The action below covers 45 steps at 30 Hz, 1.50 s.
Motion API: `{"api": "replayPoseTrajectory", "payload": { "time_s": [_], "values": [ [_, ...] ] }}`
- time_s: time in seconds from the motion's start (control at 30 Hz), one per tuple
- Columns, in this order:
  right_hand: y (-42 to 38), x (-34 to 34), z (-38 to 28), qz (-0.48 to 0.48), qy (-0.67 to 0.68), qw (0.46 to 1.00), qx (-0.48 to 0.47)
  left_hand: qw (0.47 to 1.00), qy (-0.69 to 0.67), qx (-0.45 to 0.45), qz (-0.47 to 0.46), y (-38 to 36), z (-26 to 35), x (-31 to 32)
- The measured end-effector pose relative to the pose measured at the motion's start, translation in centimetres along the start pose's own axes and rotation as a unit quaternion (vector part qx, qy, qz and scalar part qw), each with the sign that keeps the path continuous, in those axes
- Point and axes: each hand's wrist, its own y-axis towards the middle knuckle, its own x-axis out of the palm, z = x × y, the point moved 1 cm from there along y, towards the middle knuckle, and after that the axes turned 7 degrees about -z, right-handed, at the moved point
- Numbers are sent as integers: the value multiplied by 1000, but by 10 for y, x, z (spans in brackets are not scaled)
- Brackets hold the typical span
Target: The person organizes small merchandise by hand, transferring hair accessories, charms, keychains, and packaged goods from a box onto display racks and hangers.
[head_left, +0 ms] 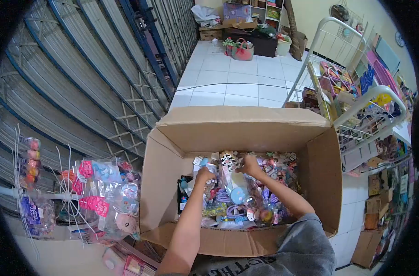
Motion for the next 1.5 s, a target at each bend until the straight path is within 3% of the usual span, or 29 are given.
{"api": "replayPoseTrajectory", "payload": {
  "time_s": [0.03, 0.07, 0.17, 0.23, 0.27, 0.33, 0.4, 0.43, 0.47, 0.5, 0.57, 0.63, 0.7, 0.73, 0.8, 0.83, 0.93, 1.0, 1.03, 1.13, 1.17, 1.2, 1.27, 1.33, 1.47, 1.5],
  "values": [
    [-6, -13, -12, 22, -19, 999, -13, 997, 69, 13, 34, -19, 13, -15],
    [-8, -16, -11, 18, -19, 999, -19, 997, 54, 51, -7, -29, 15, -29],
    [-11, -30, -14, 64, 55, 993, -85, 993, 92, 71, 15, -52, 19, -62],
    [-19, -50, -35, 65, 36, 993, -87, 985, 104, 126, -58, -90, 32, -92],
    [-25, -63, -51, 49, -12, 995, -91, 987, 100, 120, -48, -110, 36, -105],
    [-33, -82, -70, 16, 43, 990, -135, 963, 156, 205, 83, -150, 41, -128],
    [-50, -110, -111, 1, 56, 986, -158, 888, 111, 413, 170, -180, 32, -146],
    [-63, -125, -137, -5, 84, 983, -166, 853, 79, 461, 232, -204, 31, -152],
    [-72, -137, -157, -2, 71, 977, -202, 811, 50, 505, 293, -232, 30, -154],
    [-80, -145, -173, -1, 82, 972, -219, 812, 55, 494, 307, -260, 26, -156],
    [-98, -163, -213, 44, 57, 953, -294, 757, -57, 535, 370, -315, 16, -156],
    [-111, -171, -248, 63, 46, 932, -354, 743, -41, 512, 429, -358, -6, -151],
    [-124, -171, -278, 156, 223, 868, -416, 733, -4, 435, 522, -404, -35, -134],
    [-130, -172, -293, 164, 216, 863, -427, 696, -79, 464, 542, -421, -46, -123],
    [-148, -167, -330, 136, 298, 811, -485, 654, -38, 321, 684, -455, -75, -89],
    [-155, -161, -348, 94, 343, 792, -497, 646, -29, 294, 704, -472, -88, -67],
    [-184, -136, -403, -30, 416, 732, -539, 560, -118, 208, 793, -524, -113, -8],
    [-212, -111, -437, -147, 411, 680, -589, 522, -180, 89, 829, -567, -116, 39],
    [-229, -97, -454, -194, 393, 654, -617, 521, -231, 78, 818, -587, -119, 66],
    [-293, -56, -492, -315, 367, 591, -646, 439, -305, 26, 845, -645, -104, 141],
    [-325, -47, -503, -348, 383, 557, -650, 453, -273, -3, 849, -660, -105, 174],
    [-333, -40, -514, -372, 385, 519, -666, 428, -285, -33, 857, -659, -99, 185],
    [-387, -27, -519, -405, 410, 441, -688, 380, -254, -38, 889, -688, -71, 233],
    [-426, -20, -525, -451, 390, 421, -684, 273, -292, 43, 916, -694, -49, 271],
    [-502, 3, -553, -537, 393, 277, -693, 178, -233, -238, 926, -706, -8, 311],
    [-520, 5, -558, -553, 398, 262, -683, 163, -226, -258, 925, -707, 3, 321]
  ]
}}
